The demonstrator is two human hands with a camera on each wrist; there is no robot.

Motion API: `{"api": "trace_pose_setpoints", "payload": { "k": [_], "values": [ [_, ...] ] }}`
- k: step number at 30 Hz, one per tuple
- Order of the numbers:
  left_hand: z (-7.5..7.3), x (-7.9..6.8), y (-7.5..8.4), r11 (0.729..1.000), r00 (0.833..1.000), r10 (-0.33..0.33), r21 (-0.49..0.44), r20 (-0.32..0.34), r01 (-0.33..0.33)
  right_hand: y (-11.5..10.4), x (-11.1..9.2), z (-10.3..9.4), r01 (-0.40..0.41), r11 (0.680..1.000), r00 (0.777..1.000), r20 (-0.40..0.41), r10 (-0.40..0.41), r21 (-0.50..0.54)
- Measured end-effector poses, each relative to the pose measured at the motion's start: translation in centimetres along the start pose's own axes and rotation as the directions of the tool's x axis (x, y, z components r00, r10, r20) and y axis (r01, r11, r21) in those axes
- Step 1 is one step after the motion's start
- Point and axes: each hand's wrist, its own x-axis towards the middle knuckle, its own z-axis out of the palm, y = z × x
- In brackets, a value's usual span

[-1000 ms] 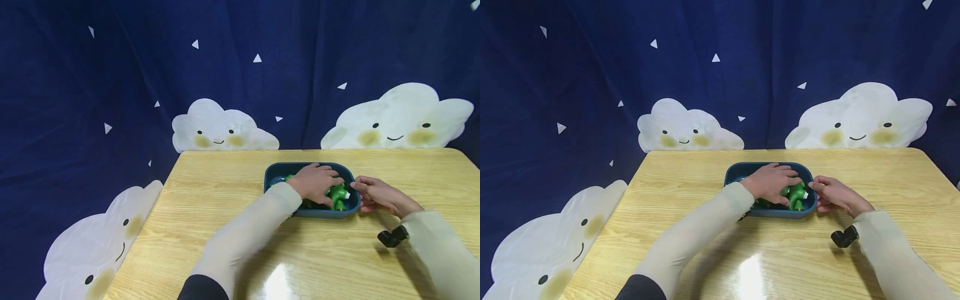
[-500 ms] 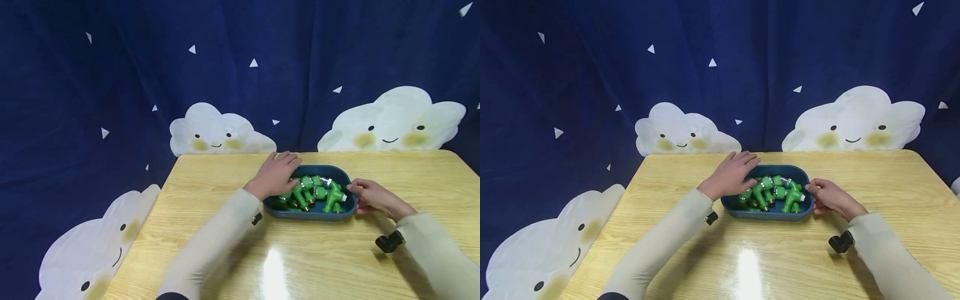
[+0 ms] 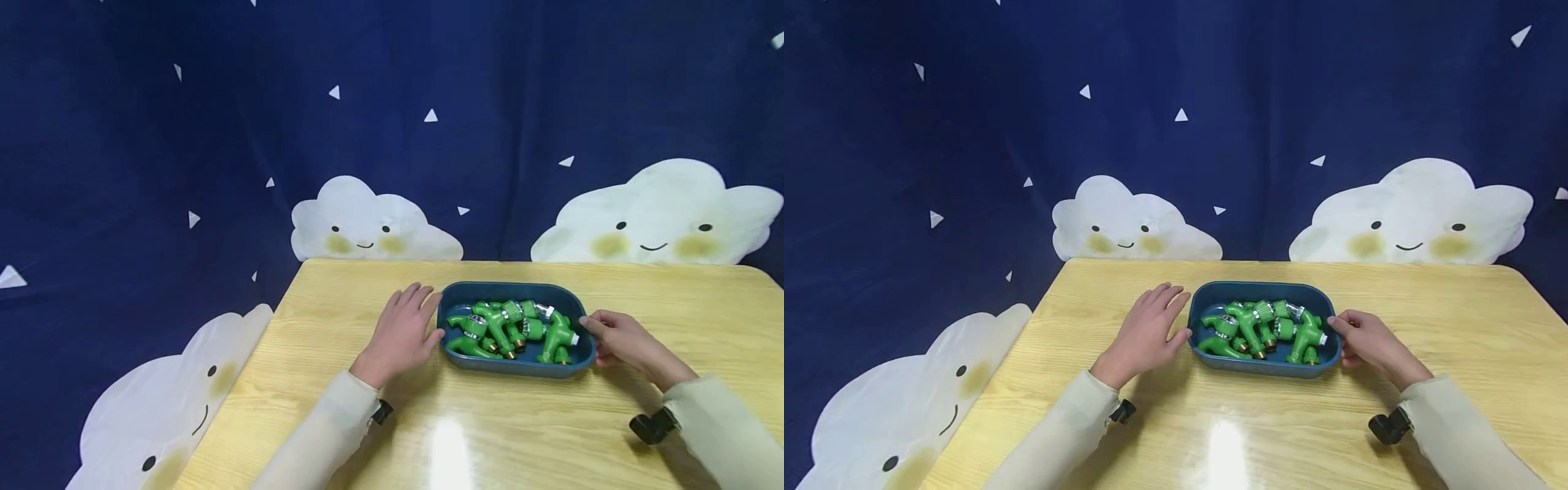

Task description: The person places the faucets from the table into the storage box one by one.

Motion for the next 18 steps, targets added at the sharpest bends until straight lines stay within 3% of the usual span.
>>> {"api": "trace_pose_setpoints", "payload": {
  "k": [9, 18],
  "values": [
    [1.5, -2.3, -0.8, 0.998, 0.999, -0.052, -0.018, 0.012, 0.052, 0.9, -0.5, 0.2, 0.005, 1.000, 0.998, -0.066, -0.005, -0.001],
    [2.3, -3.7, -1.5, 0.995, 0.996, -0.074, -0.062, 0.053, 0.077, 0.3, -0.6, 1.1, 0.032, 0.999, 0.998, -0.052, -0.032, -0.004]
  ]
}}
